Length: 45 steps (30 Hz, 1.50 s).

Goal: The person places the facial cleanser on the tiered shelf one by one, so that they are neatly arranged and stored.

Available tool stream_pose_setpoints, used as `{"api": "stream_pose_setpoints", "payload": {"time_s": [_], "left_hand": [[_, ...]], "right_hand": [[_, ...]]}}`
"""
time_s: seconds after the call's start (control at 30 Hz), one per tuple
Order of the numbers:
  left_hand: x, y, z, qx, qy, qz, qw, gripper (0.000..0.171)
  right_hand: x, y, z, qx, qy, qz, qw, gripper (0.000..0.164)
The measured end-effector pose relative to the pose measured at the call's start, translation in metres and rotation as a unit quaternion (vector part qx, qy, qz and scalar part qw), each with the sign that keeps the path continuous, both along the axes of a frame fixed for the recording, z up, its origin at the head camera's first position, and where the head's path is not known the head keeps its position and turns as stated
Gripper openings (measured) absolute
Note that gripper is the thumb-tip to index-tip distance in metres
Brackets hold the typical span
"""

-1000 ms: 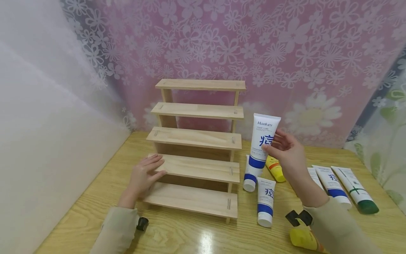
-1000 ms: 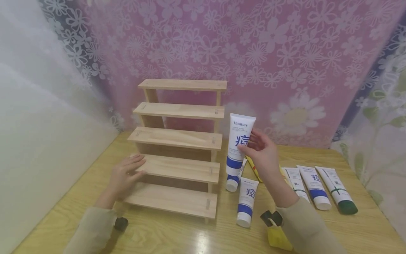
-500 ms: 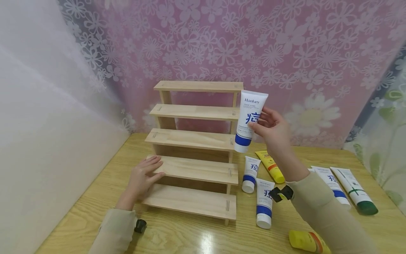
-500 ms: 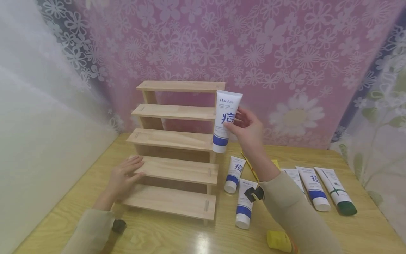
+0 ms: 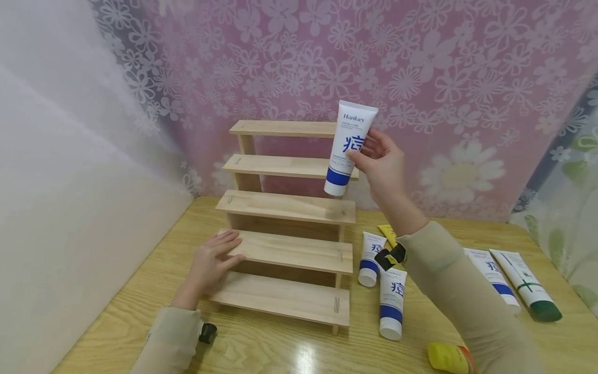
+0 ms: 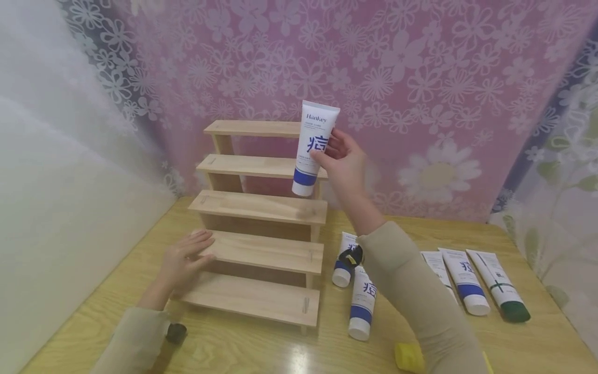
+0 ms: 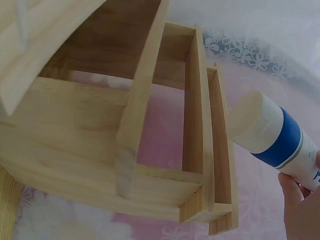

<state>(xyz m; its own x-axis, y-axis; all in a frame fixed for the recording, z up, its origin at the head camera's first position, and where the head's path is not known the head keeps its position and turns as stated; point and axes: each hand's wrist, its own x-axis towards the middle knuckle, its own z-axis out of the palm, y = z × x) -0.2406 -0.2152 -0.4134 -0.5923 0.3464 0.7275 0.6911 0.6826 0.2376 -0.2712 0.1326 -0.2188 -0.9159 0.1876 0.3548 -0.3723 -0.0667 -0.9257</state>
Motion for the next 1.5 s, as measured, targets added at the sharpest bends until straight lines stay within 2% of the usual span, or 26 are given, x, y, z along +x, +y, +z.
{"api": "stream_pose_setpoints", "payload": {"time_s": [0.27,0.4,0.6,0.73,0.9,1.13,1.33,1.5], "left_hand": [[-0.001,0.000,0.000,0.002,0.007,-0.006,1.0000,0.045],[-0.002,-0.001,0.000,0.001,0.016,-0.004,0.9999,0.045],[-0.003,0.000,0.002,0.002,0.021,-0.011,0.9997,0.048],[-0.004,0.000,0.001,-0.002,0.024,-0.003,0.9997,0.048],[-0.004,0.000,-0.001,0.000,0.021,0.000,0.9998,0.047],[-0.003,0.000,-0.004,0.003,0.013,0.000,0.9999,0.043],[-0.003,-0.002,-0.004,0.009,0.019,0.001,0.9998,0.044],[-0.003,0.000,-0.003,0.012,0.030,-0.013,0.9994,0.045]], "right_hand": [[-0.021,-0.015,0.018,-0.028,0.021,-0.009,0.999,0.054],[-0.029,-0.019,0.030,-0.034,0.052,-0.002,0.998,0.052],[-0.041,-0.024,0.044,-0.021,0.099,-0.005,0.995,0.051],[-0.047,-0.030,0.050,-0.006,0.124,-0.015,0.992,0.048],[-0.048,-0.038,0.055,0.008,0.140,-0.026,0.990,0.047],[-0.054,-0.049,0.060,0.065,0.142,-0.051,0.986,0.047],[-0.061,-0.058,0.060,0.074,0.156,-0.057,0.983,0.044],[-0.066,-0.060,0.059,0.079,0.163,-0.063,0.981,0.044]]}}
